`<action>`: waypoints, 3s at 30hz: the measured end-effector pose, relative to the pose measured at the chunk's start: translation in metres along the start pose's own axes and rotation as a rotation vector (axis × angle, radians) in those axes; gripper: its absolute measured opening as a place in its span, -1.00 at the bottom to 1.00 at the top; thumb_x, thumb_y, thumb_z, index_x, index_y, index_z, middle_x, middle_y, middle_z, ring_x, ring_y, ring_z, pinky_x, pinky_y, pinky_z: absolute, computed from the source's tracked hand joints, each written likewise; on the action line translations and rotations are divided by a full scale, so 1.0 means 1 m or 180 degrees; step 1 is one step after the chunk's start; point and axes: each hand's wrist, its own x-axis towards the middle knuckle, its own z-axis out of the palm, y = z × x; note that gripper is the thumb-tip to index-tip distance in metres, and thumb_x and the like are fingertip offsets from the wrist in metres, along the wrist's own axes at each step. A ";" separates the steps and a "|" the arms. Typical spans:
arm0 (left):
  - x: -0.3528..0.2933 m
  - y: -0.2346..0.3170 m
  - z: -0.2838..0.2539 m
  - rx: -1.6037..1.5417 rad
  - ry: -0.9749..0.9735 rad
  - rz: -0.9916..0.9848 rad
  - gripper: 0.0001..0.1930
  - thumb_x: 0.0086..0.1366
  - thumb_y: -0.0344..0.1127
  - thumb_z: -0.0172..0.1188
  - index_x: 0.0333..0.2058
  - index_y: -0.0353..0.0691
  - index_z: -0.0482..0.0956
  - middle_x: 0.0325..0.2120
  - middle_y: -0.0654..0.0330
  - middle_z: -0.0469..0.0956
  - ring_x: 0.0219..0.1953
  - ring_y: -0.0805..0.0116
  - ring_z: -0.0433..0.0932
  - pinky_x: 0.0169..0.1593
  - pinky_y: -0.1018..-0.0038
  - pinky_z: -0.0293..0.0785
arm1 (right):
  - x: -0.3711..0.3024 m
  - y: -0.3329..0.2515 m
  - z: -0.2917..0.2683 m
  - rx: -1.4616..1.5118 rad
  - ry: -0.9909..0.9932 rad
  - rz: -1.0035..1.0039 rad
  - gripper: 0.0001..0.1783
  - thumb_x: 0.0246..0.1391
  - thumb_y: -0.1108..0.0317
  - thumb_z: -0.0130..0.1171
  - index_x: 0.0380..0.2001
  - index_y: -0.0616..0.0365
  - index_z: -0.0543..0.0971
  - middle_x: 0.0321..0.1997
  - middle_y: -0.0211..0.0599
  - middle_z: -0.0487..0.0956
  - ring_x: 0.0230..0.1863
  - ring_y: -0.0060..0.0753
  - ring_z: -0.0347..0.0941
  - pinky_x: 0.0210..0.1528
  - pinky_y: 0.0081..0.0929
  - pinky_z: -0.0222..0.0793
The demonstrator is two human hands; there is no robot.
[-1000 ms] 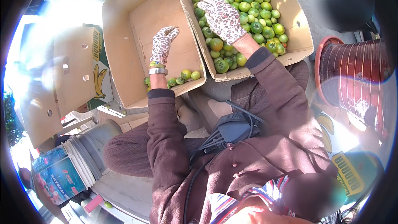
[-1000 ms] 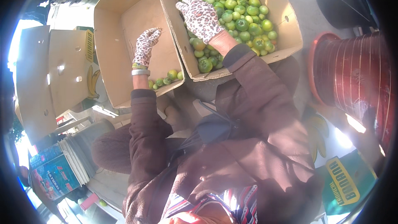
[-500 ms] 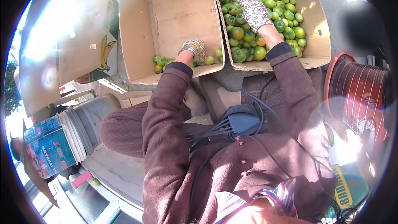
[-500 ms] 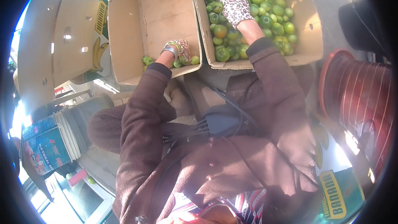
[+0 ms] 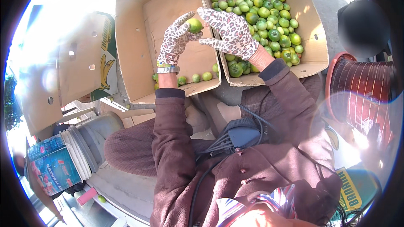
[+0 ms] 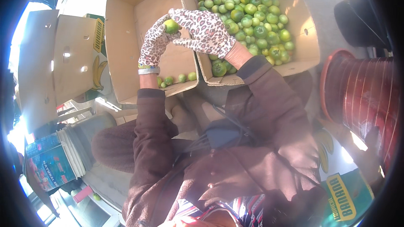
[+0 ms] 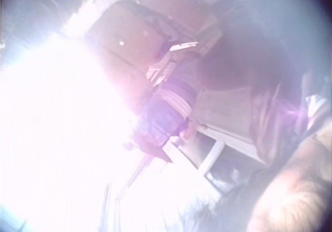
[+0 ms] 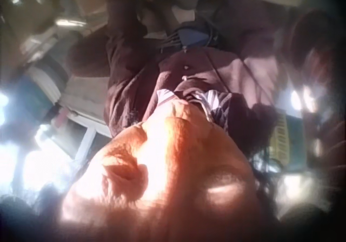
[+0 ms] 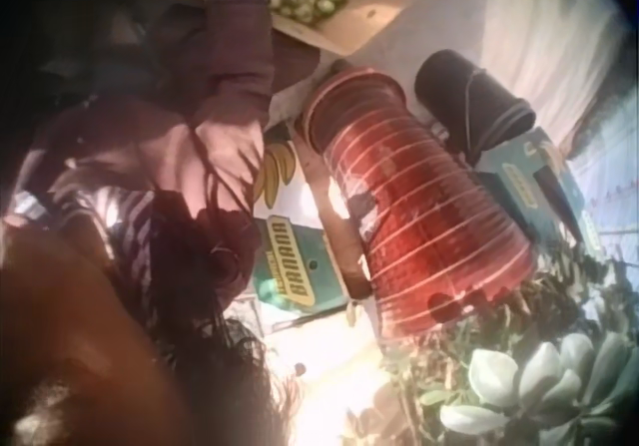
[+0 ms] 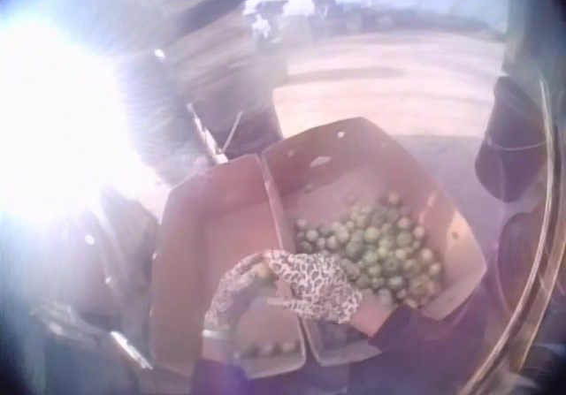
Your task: The person sits cross-legged and sorts green limes by hand from one cardboard box into another. They repeatedly pick up limes and transfer them between the two boxes, gradually filling the second box.
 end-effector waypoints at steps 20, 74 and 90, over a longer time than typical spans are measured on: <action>-0.003 -0.062 0.014 0.4767 -0.1793 -0.1972 -0.54 -0.10 -0.02 0.44 -0.25 -0.17 0.67 -0.32 0.03 0.65 -0.23 0.09 0.62 -0.10 0.28 0.52 | -0.042 0.117 0.027 -0.1582 -0.0592 0.1158 -0.63 -0.02 0.47 0.07 -0.08 0.08 0.56 0.00 -0.11 0.53 0.07 -0.08 0.43 0.11 -0.18 0.35; -0.023 -0.110 0.010 0.4914 -0.1719 -0.1183 -0.62 -0.07 -0.06 0.36 -0.33 -0.21 0.68 -0.37 -0.05 0.64 -0.26 -0.02 0.63 -0.12 0.22 0.55 | -0.020 0.088 0.029 -0.0819 -0.0604 0.1059 -0.62 0.08 0.44 -0.05 -0.03 -0.04 0.56 0.05 -0.26 0.54 0.11 -0.20 0.43 0.14 -0.25 0.36; 0.013 -0.028 -0.048 0.1183 -0.0009 -0.1424 -0.77 0.18 -0.32 0.25 -0.29 -0.40 0.61 -0.39 0.04 0.65 -0.33 0.24 0.66 -0.24 0.39 0.60 | -0.011 0.071 0.011 -0.0504 0.0146 0.0617 -0.63 0.11 0.29 0.17 0.02 0.02 0.56 0.02 -0.31 0.58 0.06 -0.25 0.49 0.11 -0.35 0.40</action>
